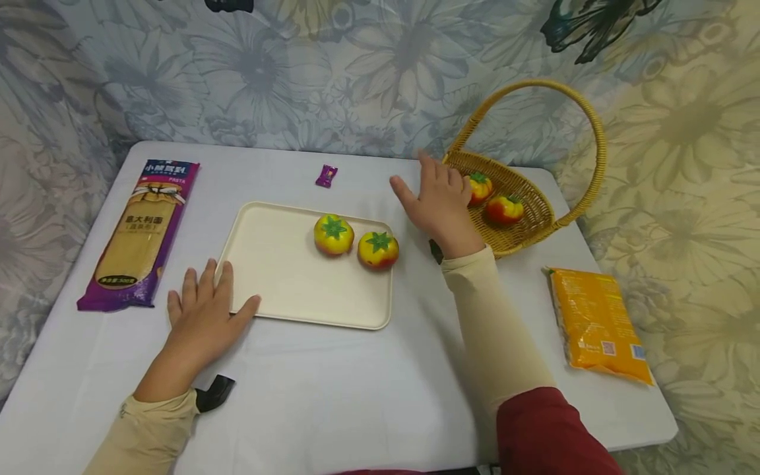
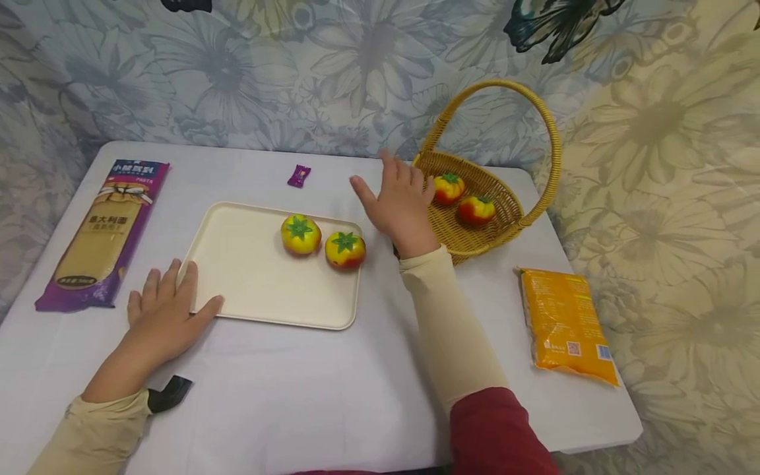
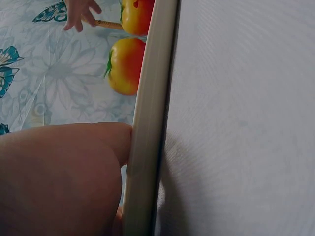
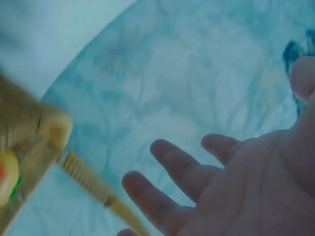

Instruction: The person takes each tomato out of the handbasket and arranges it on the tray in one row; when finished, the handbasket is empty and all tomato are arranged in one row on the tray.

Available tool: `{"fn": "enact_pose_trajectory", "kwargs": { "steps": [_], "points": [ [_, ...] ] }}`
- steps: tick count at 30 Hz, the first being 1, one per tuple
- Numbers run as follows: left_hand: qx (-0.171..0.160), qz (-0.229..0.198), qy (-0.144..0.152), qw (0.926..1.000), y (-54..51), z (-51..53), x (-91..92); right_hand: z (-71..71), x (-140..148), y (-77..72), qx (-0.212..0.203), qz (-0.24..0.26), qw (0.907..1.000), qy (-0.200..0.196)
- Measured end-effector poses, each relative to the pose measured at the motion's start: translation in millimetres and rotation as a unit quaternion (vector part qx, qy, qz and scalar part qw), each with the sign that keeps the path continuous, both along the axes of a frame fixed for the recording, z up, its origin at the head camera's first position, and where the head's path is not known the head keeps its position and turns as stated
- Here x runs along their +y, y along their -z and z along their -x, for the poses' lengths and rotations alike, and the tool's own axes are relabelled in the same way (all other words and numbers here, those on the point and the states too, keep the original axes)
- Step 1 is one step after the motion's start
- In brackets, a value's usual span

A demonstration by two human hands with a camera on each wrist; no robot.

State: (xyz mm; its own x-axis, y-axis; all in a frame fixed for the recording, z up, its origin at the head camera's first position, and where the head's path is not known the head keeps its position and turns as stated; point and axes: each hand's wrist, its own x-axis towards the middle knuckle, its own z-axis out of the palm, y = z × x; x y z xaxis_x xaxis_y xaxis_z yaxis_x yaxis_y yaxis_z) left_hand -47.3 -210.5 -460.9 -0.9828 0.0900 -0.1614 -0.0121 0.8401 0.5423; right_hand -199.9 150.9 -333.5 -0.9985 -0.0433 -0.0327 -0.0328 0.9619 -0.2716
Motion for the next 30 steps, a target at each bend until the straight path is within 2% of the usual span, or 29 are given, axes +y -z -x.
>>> {"fn": "enact_pose_trajectory", "kwargs": {
  "steps": [4, 8, 14, 21, 27, 30],
  "points": [
    [0.001, -0.001, 0.000, 1.0000, 0.3, 0.1, -0.3, 10.5, 26.6, -11.1, -0.004, 0.012, 0.9997, 0.020],
    [0.003, -0.002, -0.001, 1.0000, 0.7, 0.2, -0.3, 23.2, 54.2, -21.9, -0.029, 0.017, 0.9985, 0.043],
    [0.006, 0.000, -0.001, 1.0000, 1.4, 0.2, -0.4, 45.6, 96.1, -26.3, -0.071, 0.035, 0.9934, 0.083],
    [0.002, 0.000, -0.001, 1.0000, 0.4, 0.2, -1.1, 60.2, 125.3, -12.9, -0.115, 0.064, 0.9844, 0.117],
    [0.000, 0.000, -0.001, 1.0000, -0.3, 0.1, -0.8, 63.9, 137.5, 4.1, -0.154, 0.041, 0.9789, 0.128],
    [0.001, 0.000, -0.001, 1.0000, 0.1, -0.3, -0.7, 64.3, 140.2, 10.4, -0.150, 0.033, 0.9793, 0.131]
  ]
}}
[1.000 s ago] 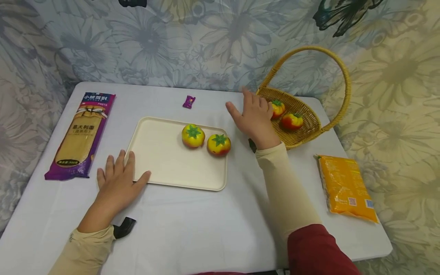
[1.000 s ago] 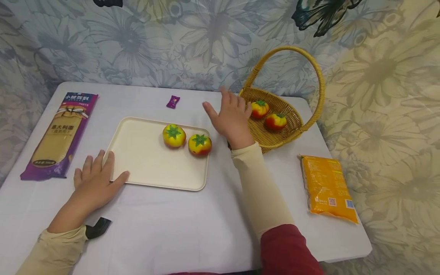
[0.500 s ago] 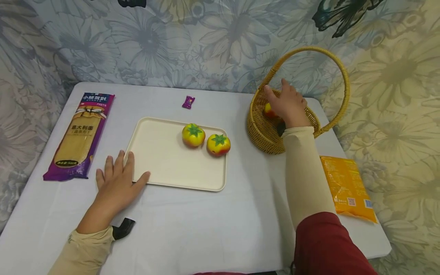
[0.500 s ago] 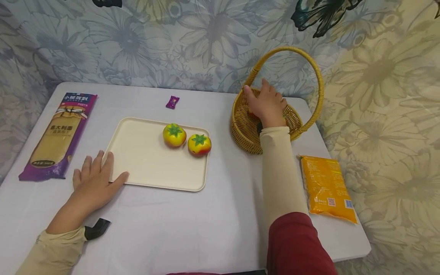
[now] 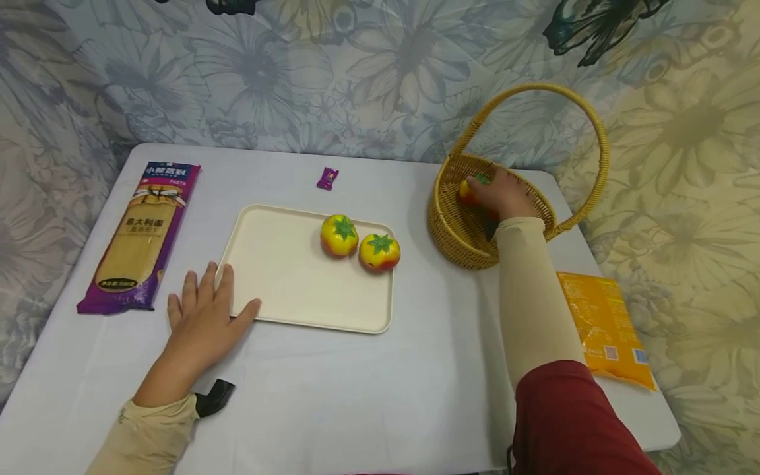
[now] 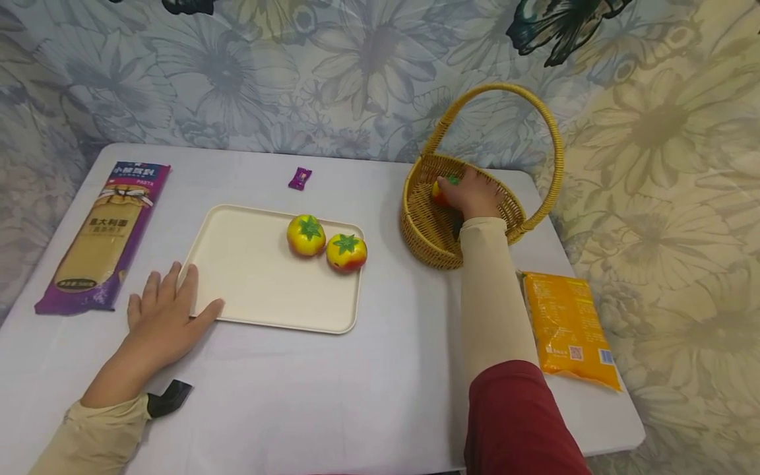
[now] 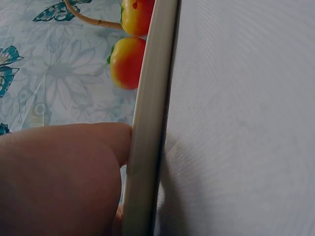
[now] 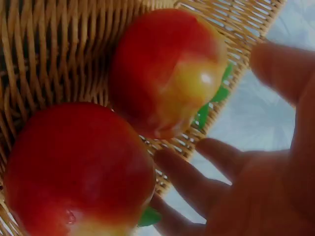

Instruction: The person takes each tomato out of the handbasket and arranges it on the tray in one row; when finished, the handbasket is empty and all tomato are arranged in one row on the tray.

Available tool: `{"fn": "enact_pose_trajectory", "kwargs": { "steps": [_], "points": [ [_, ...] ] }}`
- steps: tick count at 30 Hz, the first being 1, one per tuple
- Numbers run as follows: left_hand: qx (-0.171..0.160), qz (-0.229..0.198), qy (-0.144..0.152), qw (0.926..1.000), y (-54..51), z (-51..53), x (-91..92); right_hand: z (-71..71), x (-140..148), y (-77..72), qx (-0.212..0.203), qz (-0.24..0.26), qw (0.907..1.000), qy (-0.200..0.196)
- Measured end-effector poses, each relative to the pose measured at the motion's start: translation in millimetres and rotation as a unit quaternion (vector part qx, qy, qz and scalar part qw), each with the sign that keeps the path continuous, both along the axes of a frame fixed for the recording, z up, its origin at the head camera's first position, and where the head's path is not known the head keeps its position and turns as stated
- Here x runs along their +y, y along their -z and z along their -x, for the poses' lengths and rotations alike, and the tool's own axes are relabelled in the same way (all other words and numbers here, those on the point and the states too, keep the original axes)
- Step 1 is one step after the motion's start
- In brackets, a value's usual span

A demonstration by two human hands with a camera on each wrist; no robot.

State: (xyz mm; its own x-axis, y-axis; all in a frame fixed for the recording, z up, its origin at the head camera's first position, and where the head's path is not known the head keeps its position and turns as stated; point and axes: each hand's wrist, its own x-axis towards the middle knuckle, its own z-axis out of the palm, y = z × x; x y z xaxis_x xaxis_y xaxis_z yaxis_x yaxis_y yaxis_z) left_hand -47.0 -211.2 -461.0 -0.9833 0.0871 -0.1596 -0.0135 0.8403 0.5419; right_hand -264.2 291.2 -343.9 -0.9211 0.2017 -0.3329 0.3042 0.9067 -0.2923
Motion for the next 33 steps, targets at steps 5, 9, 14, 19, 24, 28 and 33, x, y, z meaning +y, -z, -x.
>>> {"fn": "enact_pose_trajectory", "kwargs": {
  "steps": [5, 9, 14, 19, 24, 28, 33],
  "points": [
    [0.001, 0.000, -0.001, 1.0000, -0.3, 0.0, 0.8, -0.1, 1.7, 5.9, 0.009, -0.004, 0.9999, 0.002],
    [0.003, -0.001, -0.002, 1.0000, -0.7, -1.5, 0.7, -0.9, 0.1, 8.7, -0.005, -0.001, 1.0000, 0.007],
    [0.005, 0.001, -0.001, 1.0000, -1.3, -1.2, 0.4, -1.6, -0.2, 10.1, -0.020, 0.016, 0.9990, 0.038],
    [0.002, 0.001, 0.000, 1.0000, -1.6, 0.0, 1.4, -0.4, 1.5, 13.1, -0.015, 0.020, 0.9986, 0.047],
    [0.000, 0.001, 0.000, 1.0000, -1.9, -0.6, 2.3, 1.0, 2.7, 13.8, 0.008, 0.015, 0.9993, 0.035],
    [0.004, -0.003, -0.001, 1.0000, -3.6, 0.0, 2.5, 3.2, -1.6, 7.0, 0.037, 0.001, 0.9991, 0.021],
    [-0.001, -0.007, -0.004, 1.0000, -4.1, -1.0, 2.2, -2.8, -20.1, -3.5, 0.079, 0.013, 0.9968, 0.006]
  ]
}}
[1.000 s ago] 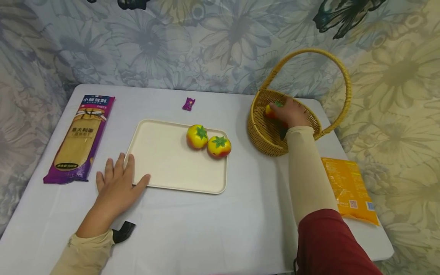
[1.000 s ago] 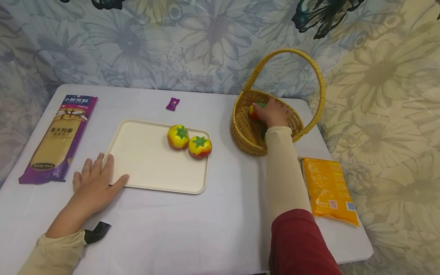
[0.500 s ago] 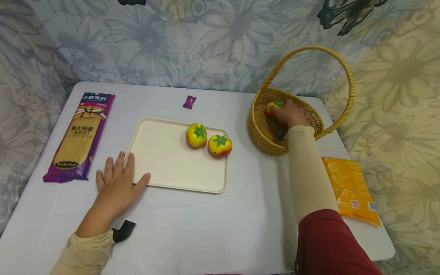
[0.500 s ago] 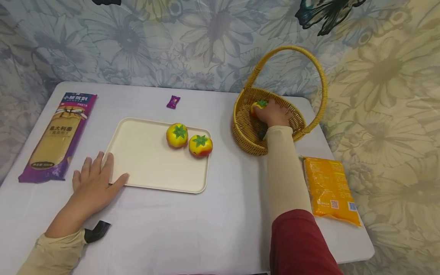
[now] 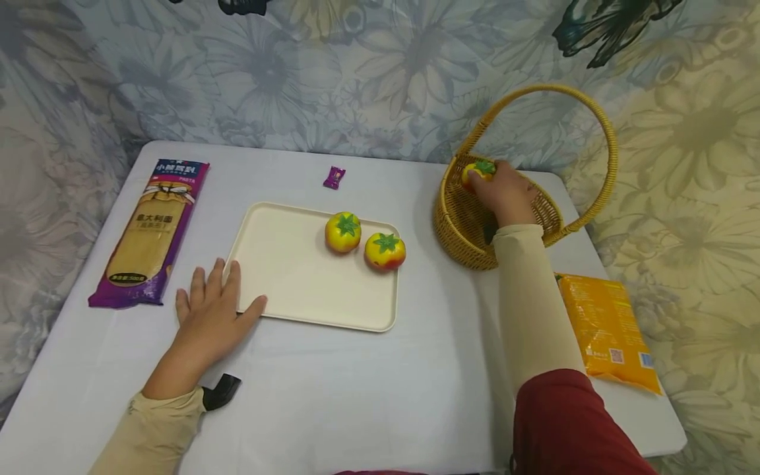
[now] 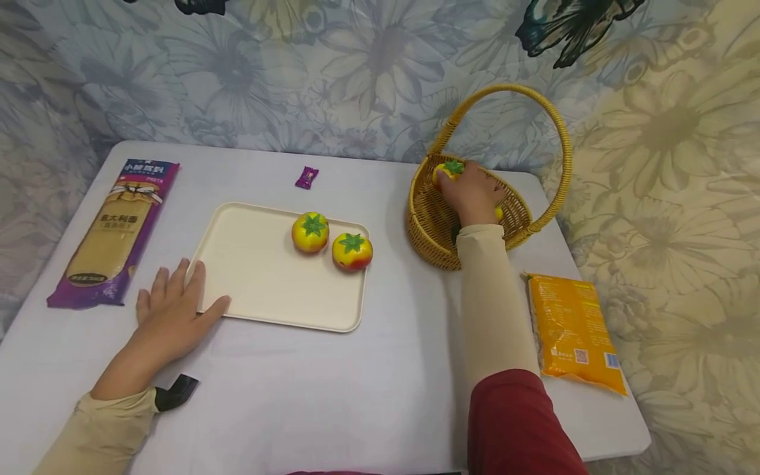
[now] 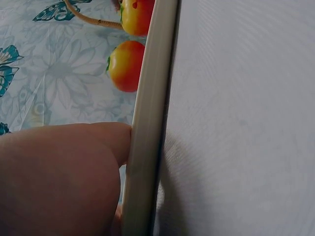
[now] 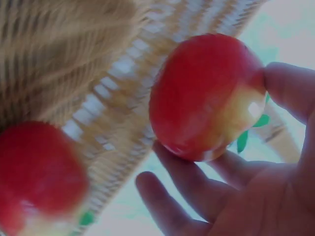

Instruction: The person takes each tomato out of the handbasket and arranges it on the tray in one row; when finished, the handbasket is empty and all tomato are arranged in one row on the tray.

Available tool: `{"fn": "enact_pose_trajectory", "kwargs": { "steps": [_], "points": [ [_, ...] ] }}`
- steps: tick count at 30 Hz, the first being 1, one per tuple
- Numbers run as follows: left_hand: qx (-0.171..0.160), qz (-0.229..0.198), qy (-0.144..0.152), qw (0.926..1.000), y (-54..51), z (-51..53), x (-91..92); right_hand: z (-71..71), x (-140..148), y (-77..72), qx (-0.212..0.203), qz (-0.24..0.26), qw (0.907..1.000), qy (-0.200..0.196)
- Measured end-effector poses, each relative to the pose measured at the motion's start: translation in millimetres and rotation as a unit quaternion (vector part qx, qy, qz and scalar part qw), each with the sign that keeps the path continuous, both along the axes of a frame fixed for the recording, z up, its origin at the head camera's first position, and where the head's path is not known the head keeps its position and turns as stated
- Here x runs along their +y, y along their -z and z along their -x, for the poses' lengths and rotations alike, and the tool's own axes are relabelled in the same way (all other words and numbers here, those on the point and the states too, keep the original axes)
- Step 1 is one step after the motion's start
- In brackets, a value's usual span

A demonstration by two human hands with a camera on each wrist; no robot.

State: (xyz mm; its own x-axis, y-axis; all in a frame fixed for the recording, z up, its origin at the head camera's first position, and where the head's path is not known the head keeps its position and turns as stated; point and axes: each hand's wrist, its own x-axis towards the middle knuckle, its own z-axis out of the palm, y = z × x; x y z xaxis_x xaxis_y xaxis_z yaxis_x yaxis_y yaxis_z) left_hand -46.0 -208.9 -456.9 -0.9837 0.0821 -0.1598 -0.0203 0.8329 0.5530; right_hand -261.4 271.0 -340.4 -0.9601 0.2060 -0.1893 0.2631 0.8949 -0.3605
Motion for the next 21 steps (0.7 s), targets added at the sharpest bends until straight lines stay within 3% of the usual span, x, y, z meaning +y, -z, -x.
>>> {"fn": "enact_pose_trajectory", "kwargs": {
  "steps": [6, 12, 21],
  "points": [
    [-0.001, 0.002, 0.000, 1.0000, 0.9, 0.2, 0.2, -14.6, -28.4, -17.1, 0.049, 0.008, 0.9985, -0.026],
    [0.000, 0.003, -0.001, 1.0000, -0.1, 0.2, -0.1, -33.7, -75.0, -29.7, 0.101, 0.007, 0.9927, -0.066],
    [-0.006, 0.003, 0.000, 1.0000, 0.2, 0.3, 0.1, -53.6, -159.0, -16.0, 0.110, 0.060, 0.9797, -0.157]
  ]
}}
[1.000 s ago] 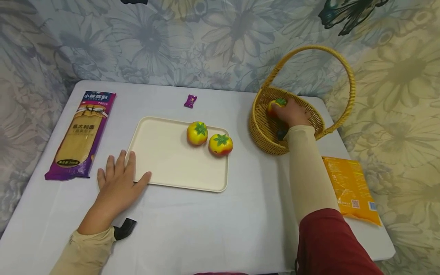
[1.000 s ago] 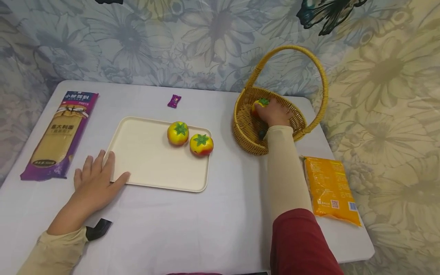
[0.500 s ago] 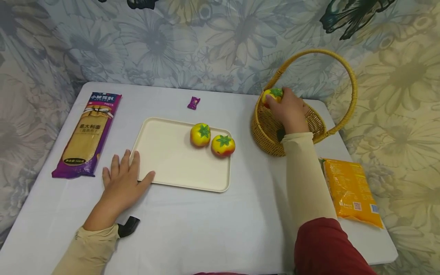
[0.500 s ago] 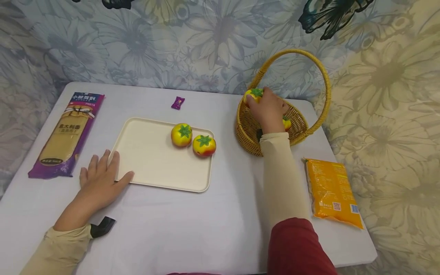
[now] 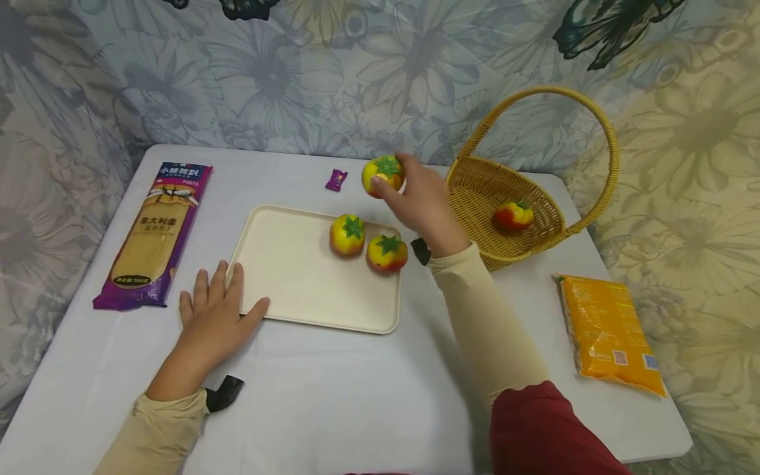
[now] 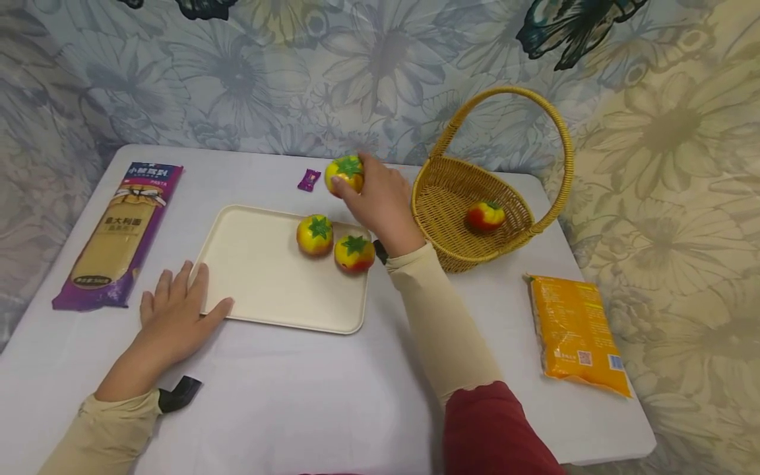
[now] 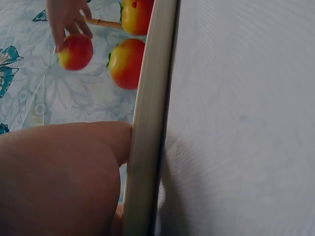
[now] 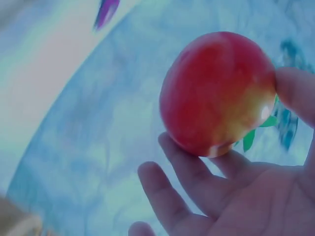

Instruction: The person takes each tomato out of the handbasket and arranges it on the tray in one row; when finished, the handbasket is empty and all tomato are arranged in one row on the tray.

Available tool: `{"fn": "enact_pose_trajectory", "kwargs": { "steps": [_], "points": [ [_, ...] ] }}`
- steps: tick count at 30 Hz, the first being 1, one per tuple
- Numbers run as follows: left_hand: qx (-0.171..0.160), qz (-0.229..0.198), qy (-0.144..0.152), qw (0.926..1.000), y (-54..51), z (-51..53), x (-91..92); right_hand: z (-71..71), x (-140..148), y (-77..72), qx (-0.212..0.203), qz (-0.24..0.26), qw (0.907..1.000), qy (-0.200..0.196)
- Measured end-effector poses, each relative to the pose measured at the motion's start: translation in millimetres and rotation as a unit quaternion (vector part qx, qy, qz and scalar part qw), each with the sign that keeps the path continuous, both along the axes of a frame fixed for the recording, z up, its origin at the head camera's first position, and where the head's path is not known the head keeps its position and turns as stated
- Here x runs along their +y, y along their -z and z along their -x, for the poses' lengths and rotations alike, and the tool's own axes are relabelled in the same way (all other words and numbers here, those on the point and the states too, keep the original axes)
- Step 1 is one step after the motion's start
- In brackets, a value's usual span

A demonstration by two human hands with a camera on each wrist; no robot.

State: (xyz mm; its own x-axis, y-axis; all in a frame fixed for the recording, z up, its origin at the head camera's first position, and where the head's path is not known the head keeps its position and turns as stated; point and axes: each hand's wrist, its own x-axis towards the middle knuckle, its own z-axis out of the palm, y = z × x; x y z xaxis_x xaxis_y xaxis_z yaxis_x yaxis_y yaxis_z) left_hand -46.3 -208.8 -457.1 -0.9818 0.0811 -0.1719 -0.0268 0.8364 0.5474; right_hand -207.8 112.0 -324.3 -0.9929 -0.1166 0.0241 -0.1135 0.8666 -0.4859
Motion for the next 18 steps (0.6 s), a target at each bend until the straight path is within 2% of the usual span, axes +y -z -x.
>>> {"fn": "enact_pose_trajectory", "kwargs": {
  "steps": [5, 9, 13, 18],
  "points": [
    [0.000, 0.002, -0.001, 1.0000, 0.9, 0.4, 0.3, -7.8, -37.8, 15.9, -0.010, 0.000, 0.9979, -0.064],
    [0.001, 0.007, 0.000, 1.0000, 1.3, 0.5, 0.7, -12.4, -60.4, 29.5, -0.020, -0.002, 0.9952, -0.096],
    [0.002, 0.013, 0.000, 0.9999, 1.1, 0.7, 0.4, -14.6, -77.9, 43.3, -0.037, -0.020, 0.9940, -0.101],
    [-0.001, 0.014, -0.001, 0.9999, -0.3, 0.8, -0.2, -15.5, -91.7, 60.2, -0.044, -0.071, 0.9919, -0.095]
  ]
}}
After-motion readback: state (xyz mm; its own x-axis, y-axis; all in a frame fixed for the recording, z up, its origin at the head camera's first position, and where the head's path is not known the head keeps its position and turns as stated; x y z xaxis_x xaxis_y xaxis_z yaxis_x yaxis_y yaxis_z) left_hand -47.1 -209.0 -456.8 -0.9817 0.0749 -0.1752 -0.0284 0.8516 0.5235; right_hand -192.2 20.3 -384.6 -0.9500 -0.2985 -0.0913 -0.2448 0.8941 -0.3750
